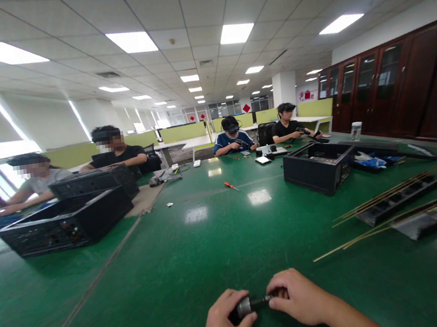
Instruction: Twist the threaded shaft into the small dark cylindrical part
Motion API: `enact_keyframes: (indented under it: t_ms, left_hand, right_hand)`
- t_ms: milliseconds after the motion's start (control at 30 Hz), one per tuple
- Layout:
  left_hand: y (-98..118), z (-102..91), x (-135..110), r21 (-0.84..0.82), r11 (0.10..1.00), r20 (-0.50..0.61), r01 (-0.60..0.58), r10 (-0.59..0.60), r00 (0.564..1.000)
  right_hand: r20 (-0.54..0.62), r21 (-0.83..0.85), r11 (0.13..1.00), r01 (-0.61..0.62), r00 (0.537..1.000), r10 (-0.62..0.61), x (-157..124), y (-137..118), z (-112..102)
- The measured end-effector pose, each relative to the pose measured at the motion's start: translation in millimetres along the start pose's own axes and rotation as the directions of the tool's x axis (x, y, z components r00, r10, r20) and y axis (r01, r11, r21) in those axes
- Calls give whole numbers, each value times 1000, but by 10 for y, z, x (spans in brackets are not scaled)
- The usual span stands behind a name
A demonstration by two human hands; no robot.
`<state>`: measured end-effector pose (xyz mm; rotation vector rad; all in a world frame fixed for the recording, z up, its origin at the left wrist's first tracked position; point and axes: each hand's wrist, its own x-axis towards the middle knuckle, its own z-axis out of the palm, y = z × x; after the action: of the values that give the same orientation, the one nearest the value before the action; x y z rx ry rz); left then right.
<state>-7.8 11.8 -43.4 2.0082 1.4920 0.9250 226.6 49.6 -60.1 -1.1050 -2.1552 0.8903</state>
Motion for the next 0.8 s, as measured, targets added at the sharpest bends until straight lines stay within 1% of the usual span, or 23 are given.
enact_keyframes:
  t_ms: [500, 800]
  left_hand:
    - [1, 1, 13, 2, 1000, -4, 1, -1, 1000]
    - [13, -18, 19, -3, 1000, -7, 2, -2, 1000]
  right_hand:
    - [3, -36, 999, -6, 1000, 6, -3, -9, -40]
    - [-7, -2, 1000, 4, 1000, -4, -14, 3, -70]
